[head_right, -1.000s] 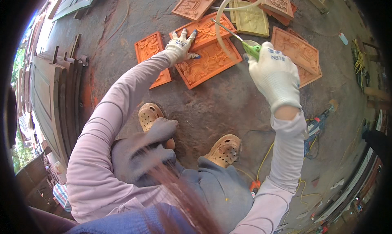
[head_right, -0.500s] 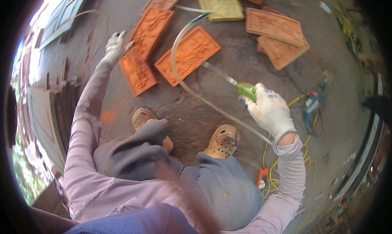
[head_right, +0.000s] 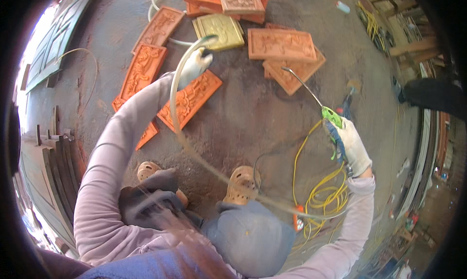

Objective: The person uses a power drill with a wire brush attachment to sand the surface of several orange rectangular wooden panels with carved designs. They work on each panel individually, then use a hose to blow dust off the finished pieces.

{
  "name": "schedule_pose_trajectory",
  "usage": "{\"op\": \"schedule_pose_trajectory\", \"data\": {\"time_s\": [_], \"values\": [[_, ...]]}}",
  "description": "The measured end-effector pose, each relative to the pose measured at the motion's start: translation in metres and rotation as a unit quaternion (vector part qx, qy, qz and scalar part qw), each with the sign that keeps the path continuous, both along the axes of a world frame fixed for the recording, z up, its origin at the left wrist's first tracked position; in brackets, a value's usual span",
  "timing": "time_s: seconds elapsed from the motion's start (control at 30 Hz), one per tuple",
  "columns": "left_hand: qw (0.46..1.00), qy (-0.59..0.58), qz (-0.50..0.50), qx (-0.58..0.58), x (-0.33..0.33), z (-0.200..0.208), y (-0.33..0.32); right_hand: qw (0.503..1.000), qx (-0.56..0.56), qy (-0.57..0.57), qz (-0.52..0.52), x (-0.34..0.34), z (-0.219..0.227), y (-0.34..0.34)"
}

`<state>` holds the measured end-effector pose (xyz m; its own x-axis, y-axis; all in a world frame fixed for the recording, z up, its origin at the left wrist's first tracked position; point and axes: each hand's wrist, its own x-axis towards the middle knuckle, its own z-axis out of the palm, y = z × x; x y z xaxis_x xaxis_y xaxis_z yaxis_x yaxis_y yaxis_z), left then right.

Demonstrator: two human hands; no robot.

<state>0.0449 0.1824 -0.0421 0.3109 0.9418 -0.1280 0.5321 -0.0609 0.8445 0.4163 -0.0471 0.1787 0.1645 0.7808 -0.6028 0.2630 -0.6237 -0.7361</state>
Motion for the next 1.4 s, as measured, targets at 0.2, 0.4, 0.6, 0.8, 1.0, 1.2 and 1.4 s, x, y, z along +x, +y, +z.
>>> {"op": "schedule_pose_trajectory", "data": {"time_s": [0.2, 0.4, 0.6, 0.8, 1.0, 1.2, 1.4], "values": [[0.875, -0.151, 0.418, 0.192, 0.043, 0.006, 0.112, 0.987, 0.108, 0.111, -0.033, -0.051, 0.008, 0.048], [0.937, -0.246, 0.079, -0.235, 0.049, 0.040, 0.159, 0.984, 0.136, 0.085, -0.077, -0.061, -0.038, 0.070], [0.975, -0.150, 0.072, -0.147, 0.066, 0.028, 0.089, 0.956, 0.189, -0.211, -0.073, -0.048, -0.041, 0.100], [0.960, 0.066, -0.241, -0.126, 0.005, 0.025, 0.104, 0.850, 0.197, -0.474, 0.114, -0.070, -0.018, 0.112], [0.882, -0.262, 0.373, -0.121, 0.018, 0.011, 0.206, 0.822, 0.198, -0.498, 0.192, -0.105, -0.023, 0.122], [0.852, -0.427, 0.293, -0.071, 0.008, -0.023, 0.220, 0.812, 0.177, -0.533, 0.159, -0.095, -0.014, 0.142], [0.800, -0.545, 0.187, -0.167, -0.005, -0.016, 0.102, 0.816, 0.148, -0.529, 0.179, -0.089, -0.009, 0.144]]}}
